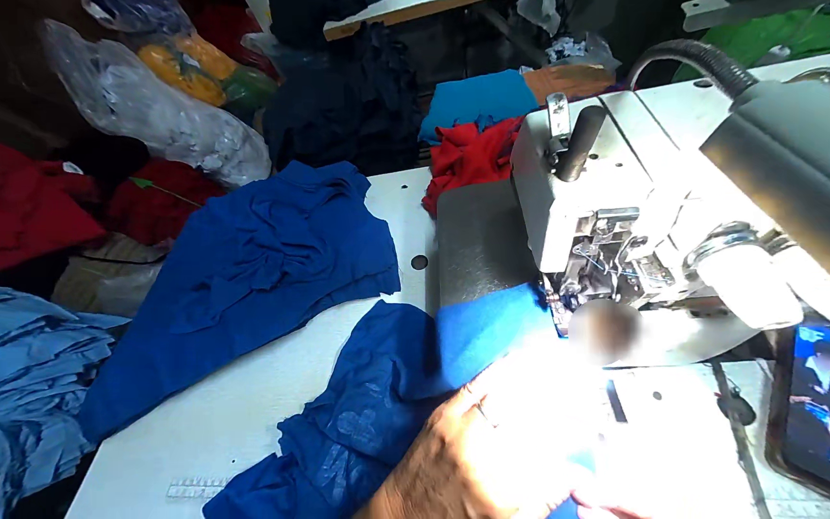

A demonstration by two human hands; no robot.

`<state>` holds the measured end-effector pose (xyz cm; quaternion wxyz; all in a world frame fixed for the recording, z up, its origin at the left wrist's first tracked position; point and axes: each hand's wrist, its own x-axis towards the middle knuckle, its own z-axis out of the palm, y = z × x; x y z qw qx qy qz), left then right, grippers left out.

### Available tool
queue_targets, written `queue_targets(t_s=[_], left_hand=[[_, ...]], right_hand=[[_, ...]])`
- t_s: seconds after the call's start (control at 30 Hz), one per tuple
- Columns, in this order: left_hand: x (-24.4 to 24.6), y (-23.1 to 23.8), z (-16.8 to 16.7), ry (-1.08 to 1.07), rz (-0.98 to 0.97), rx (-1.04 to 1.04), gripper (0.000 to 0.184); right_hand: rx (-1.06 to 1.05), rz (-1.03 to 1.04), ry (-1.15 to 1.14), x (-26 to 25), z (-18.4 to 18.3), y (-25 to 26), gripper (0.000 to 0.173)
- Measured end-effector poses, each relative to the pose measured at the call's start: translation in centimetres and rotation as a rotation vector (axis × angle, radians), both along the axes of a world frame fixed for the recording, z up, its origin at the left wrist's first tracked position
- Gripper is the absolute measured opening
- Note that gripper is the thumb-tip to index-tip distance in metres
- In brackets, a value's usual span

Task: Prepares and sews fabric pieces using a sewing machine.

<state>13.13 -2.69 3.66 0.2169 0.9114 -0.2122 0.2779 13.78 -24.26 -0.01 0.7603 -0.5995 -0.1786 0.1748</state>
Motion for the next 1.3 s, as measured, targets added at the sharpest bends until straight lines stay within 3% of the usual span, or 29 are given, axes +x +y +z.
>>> queue_targets(t_s=[0.17, 0.43, 0.67, 0.8, 0.93, 1.07, 1.17, 1.3], left_hand=[[1.8, 1.2, 0.8, 0.033, -0.086, 0.047, 0.035], [1.0, 1.0, 0.5, 0.052, -0.046, 0.009, 0.036], [2.2, 1.9, 1.2, 0.021, -0.113, 0.046, 0.034], [0.3, 0.1, 0.7, 0.055, -0.055, 0.036, 0.044], [0.1, 0.1, 0.5, 0.062, -0.007, 0.035, 0.039], [1.1, 0.6, 0.5, 0.066, -0.039, 0.023, 0.032], [2.3, 1.6, 0.5, 0.031, -0.11, 0.021, 0.029], [1.0, 2.1, 0.3, -0.078, -0.033, -0.044, 0.037]], right_hand=[[0.042, -0.066, -0.035, 2.1, 0.0, 1.6, 0.027], [0.038, -0.05, -0.059, 2.0, 0.1, 1.5, 0.027], [0.093, -0.169, -0.192, 3.6, -1.1, 3.2, 0.017], [0.035, -0.074, -0.107, 1.8, 0.0, 1.7, 0.028], [0.049, -0.029, -0.05, 0.8, 0.0, 0.8, 0.029], [-0.024, -0.172, -0.015, 1.3, 1.1, 1.8, 0.02], [-0.092, -0.238, -0.215, 2.5, -1.2, 2.7, 0.01], [0.018, -0.202, -0.154, 2.7, -0.6, 3.0, 0.029]])
